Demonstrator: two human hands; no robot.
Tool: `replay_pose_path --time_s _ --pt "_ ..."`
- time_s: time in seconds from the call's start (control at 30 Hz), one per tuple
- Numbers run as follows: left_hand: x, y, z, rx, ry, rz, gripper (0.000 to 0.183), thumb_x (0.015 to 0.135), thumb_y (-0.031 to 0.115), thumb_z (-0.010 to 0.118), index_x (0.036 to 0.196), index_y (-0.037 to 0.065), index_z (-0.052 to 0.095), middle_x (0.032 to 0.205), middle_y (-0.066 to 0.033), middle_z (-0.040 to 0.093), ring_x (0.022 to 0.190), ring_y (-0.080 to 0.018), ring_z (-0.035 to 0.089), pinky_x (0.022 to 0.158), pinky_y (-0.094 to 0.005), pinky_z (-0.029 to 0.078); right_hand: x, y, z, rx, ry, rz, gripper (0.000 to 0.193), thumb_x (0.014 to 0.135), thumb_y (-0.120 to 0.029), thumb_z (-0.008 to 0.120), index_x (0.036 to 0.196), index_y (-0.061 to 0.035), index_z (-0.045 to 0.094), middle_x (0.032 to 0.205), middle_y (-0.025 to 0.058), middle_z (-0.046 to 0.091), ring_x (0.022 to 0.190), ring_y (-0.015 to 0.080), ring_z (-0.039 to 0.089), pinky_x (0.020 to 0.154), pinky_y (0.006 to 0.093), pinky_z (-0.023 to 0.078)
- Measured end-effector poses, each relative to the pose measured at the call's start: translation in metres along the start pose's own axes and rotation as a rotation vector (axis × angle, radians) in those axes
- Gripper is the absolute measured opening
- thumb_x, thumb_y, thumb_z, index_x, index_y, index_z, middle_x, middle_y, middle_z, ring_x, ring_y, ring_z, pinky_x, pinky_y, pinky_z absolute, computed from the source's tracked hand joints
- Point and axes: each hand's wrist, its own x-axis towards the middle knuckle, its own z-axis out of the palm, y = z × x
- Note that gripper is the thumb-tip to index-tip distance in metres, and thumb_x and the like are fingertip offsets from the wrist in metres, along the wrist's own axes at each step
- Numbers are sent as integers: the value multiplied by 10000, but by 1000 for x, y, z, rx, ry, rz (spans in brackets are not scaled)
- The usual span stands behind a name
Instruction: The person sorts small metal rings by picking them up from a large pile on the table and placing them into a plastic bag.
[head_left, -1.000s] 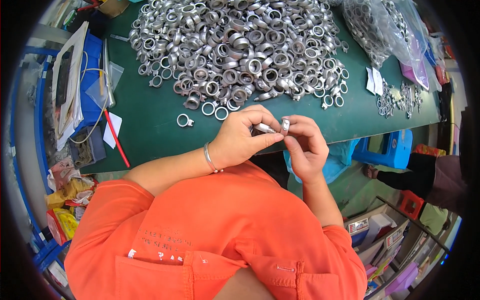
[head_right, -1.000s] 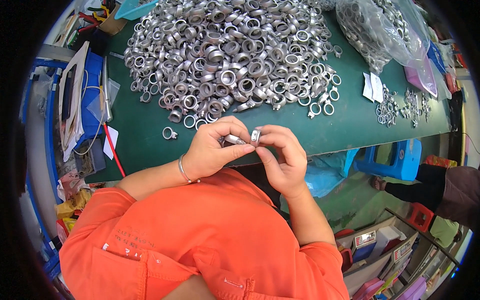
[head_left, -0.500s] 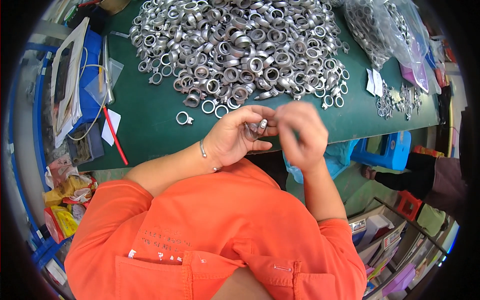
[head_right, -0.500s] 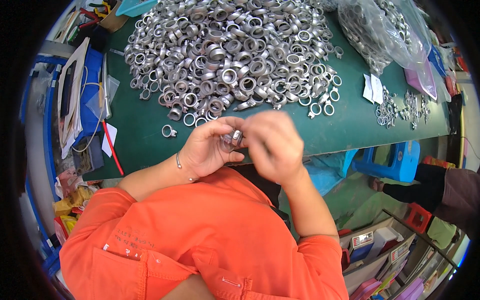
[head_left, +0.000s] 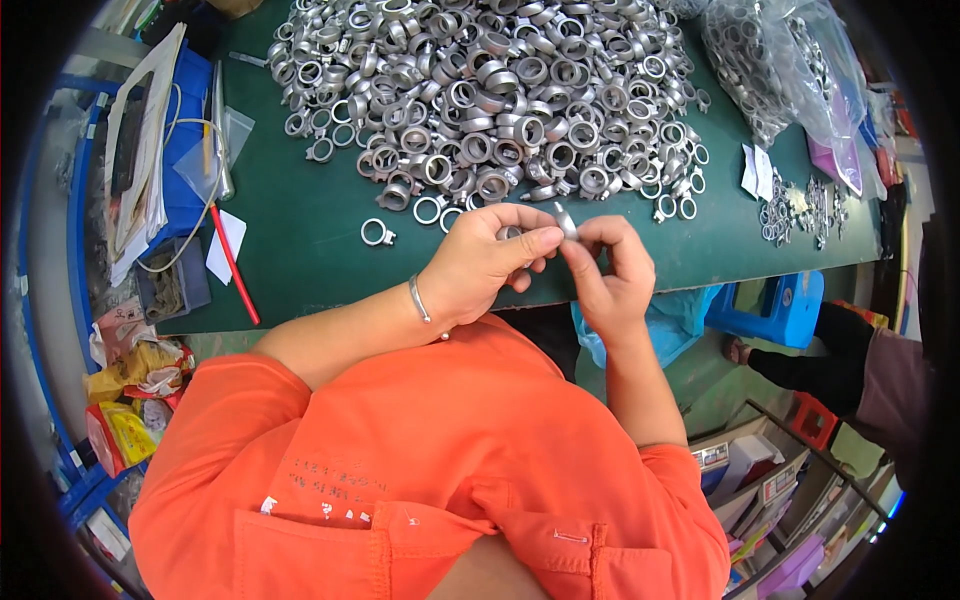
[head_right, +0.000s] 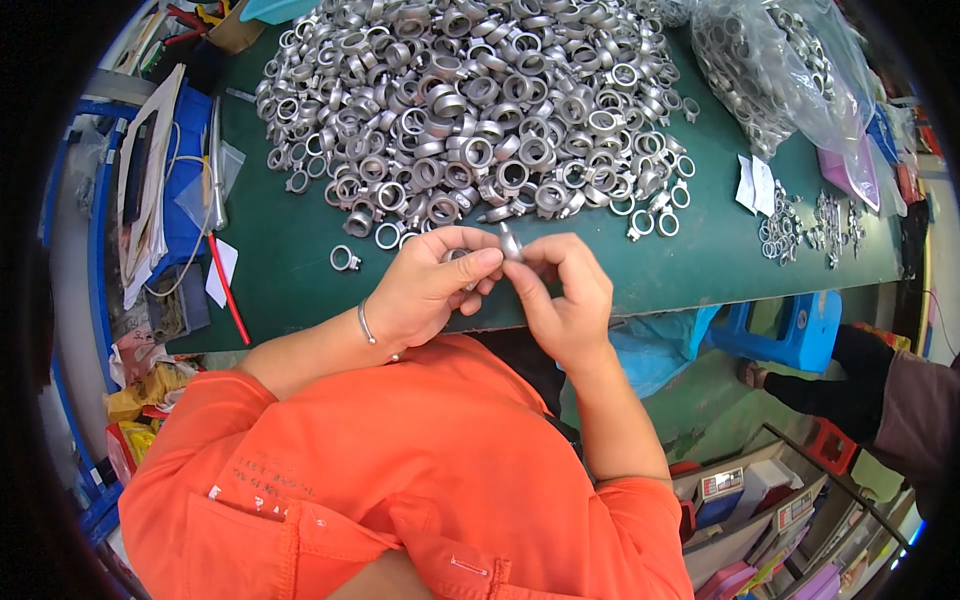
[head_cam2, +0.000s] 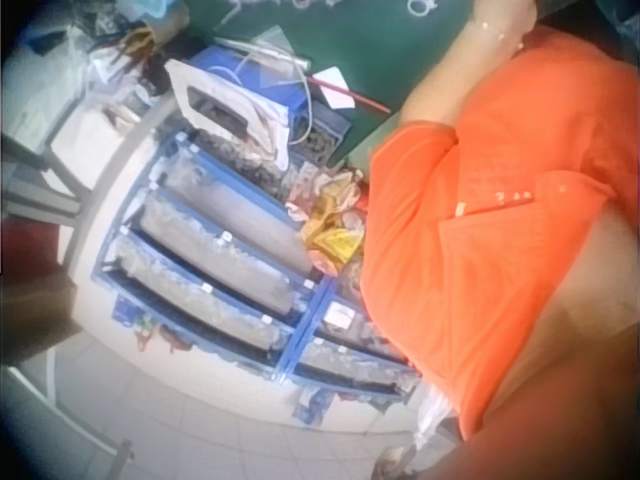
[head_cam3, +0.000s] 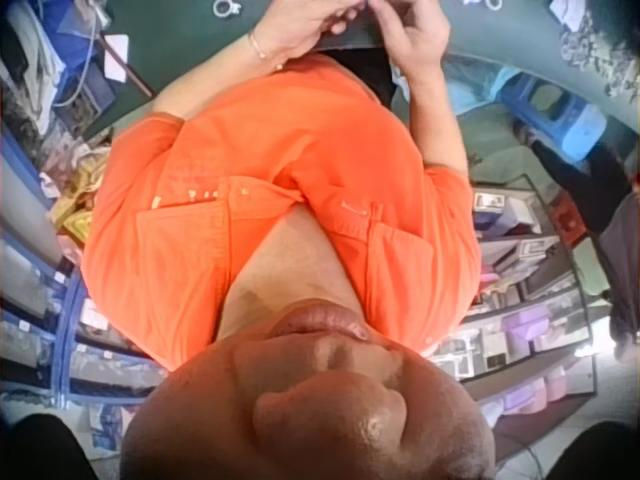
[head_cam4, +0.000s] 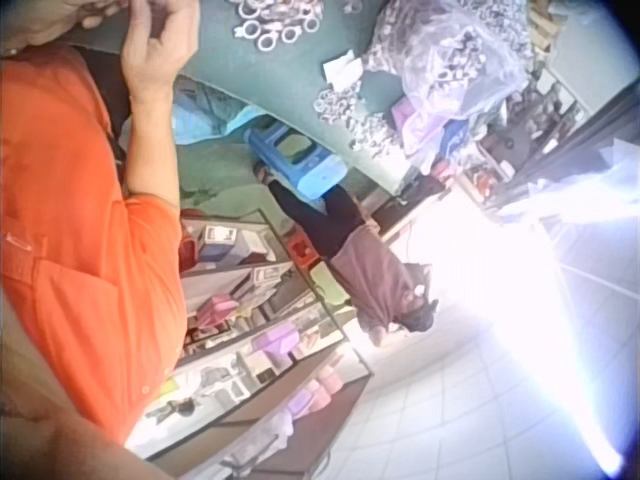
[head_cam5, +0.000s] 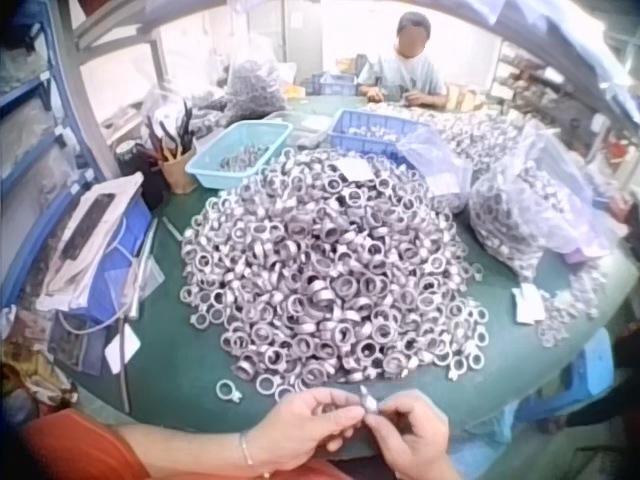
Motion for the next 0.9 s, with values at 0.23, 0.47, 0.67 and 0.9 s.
replay_pose_path --time_s 0.23,0.47,0.67,0.9 --pt "-4 0 -4 606 -10 257 91 797 68 650 875 25 633 825 -15 602 673 -79 529 568 -200 418 -5 3 -3 -22 -82 -239 128 773 70 607 869 0 559 810 83 585 726 132 557 608 241 457" --pt "-1 -5 -4 728 -137 706 65 768 29 642 832 23 648 800 -32 620 744 -128 558 656 -253 449 -9 -2 -6 683 -100 438 335 964 -236 402 1063 53 540 781 75 598 662 115 562 589 228 456" --pt "0 -6 -7 871 -186 796 123 768 45 661 887 33 630 811 -47 609 734 -128 563 661 -239 435 -9 2 -8 777 -107 408 167 895 -87 529 1009 30 559 854 92 603 717 136 579 635 244 476" --pt "1 -2 -10 89 -165 -112 218 909 209 497 985 10 545 792 -30 582 642 -105 561 475 -215 447 -5 -9 -9 53 -14 -161 244 628 59 711 838 -4 604 950 117 611 874 237 588 754 322 479"
